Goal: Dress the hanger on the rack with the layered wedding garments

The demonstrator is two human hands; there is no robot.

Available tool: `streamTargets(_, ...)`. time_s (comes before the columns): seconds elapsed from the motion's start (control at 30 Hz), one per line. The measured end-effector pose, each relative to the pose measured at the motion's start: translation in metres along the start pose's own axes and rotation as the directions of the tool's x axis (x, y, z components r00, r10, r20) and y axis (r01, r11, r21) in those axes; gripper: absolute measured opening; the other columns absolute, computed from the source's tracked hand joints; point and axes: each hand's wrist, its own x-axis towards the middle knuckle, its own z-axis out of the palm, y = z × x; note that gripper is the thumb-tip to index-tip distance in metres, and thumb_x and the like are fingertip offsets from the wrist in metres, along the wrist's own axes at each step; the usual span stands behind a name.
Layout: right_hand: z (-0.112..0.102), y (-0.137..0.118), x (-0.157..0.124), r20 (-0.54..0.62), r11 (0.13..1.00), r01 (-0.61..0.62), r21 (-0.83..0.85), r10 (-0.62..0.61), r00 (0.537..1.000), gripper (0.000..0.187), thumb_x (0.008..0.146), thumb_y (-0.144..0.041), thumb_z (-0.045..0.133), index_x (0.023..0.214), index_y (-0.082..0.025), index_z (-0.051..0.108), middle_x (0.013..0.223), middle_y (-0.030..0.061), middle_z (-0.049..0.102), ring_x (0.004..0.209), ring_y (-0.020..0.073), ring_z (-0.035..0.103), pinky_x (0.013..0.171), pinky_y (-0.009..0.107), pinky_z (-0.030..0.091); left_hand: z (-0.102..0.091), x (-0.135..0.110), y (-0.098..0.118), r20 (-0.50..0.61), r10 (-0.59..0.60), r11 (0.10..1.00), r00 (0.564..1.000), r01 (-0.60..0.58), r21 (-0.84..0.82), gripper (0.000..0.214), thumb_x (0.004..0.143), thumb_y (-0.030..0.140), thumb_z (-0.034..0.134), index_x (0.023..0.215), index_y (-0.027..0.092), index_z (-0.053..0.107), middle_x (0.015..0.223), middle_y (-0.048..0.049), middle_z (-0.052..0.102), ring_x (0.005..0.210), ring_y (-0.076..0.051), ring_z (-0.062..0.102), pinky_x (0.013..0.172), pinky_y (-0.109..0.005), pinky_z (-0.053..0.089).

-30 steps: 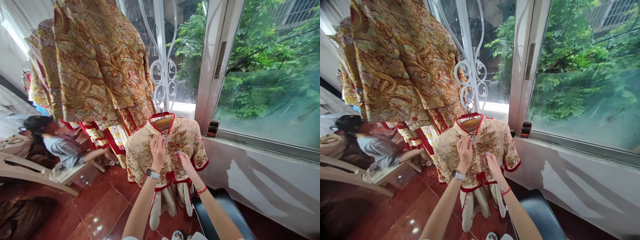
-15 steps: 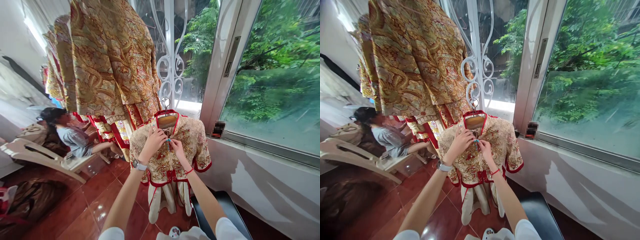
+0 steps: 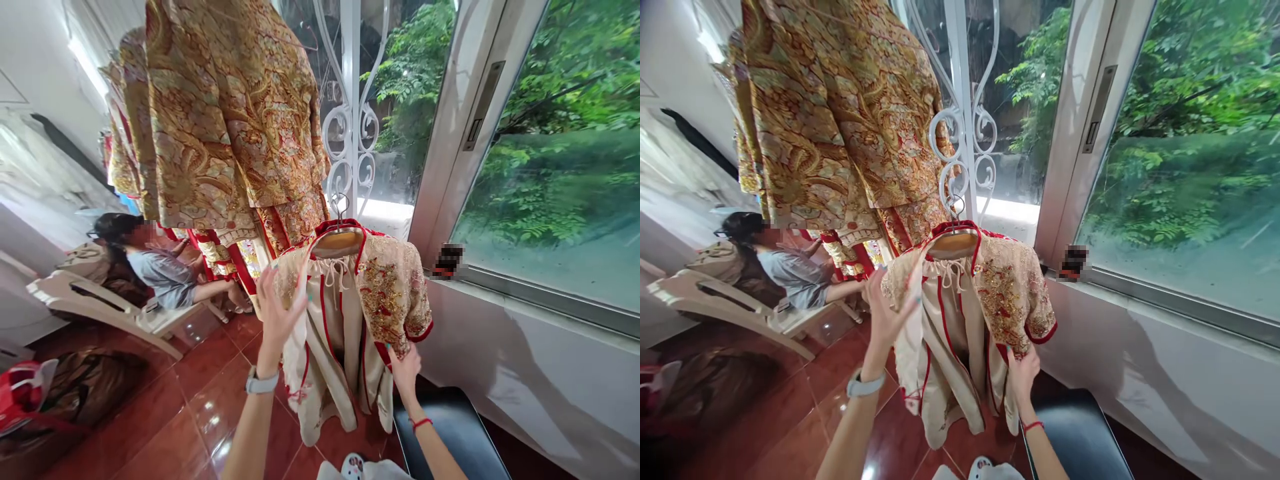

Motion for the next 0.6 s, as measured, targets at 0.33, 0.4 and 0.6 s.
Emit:
streamTargets(0.33, -0.004, -0.146, 0.086, -0.14, 0.791, 0.587, -0.173, -0.61, 0.78, 0.054, 0.091, -0.016, 0.045, 0.143, -0.025, 0.055, 0.168, 0.0099, 0.012, 0.154, 0.0386, 0.002, 0.117, 0.073, 0.007, 0.006, -0.005, -0.049, -0.148, -0.3, 0.944, 0.942, 0.316, 0.098, 0.04, 0.085, 0.012, 0.041, 0.115, 0.019, 0.067, 0.112, -0.0133, 0.072, 0.113, -0.029, 0.064, 0.105, -0.048, 0.046)
streamTargets(0.4, -0.03, -0.136, 0.104, -0.073, 0.746, 0.663, -0.07, -0.666, 0.742, 0.05, 0.09, -0.013, 0.042, 0.132, -0.028, 0.065, 0.167, 0.0046, 0.021, 0.155, 0.034, 0.007, 0.121, 0.067, 0.011, -0.009, 0.032, -0.071, -0.123, -0.355, 0.925, 0.927, 0.368, 0.099, 0.032, 0.085, 0.016, 0.042, 0.104, 0.017, 0.068, 0.097, -0.0108, 0.073, 0.097, -0.028, 0.066, 0.096, -0.045, 0.05)
streamTargets(0.6, -0.097, -0.14, 0.195, -0.04, 0.738, 0.605, 0.299, -0.624, 0.781, 0.034, 0.089, -0.032, 0.049, 0.108, -0.019, 0.073, 0.141, 0.0136, 0.059, 0.138, 0.0298, 0.047, 0.117, 0.049, 0.032, 0.007, 0.098, -0.12, 0.26, -0.496, 0.829, 0.829, 0.541, -0.144, 0.018, 0.078, 0.024, 0.055, 0.087, 0.014, 0.067, 0.089, -0.0093, 0.072, 0.09, -0.025, 0.066, 0.093, -0.042, 0.052)
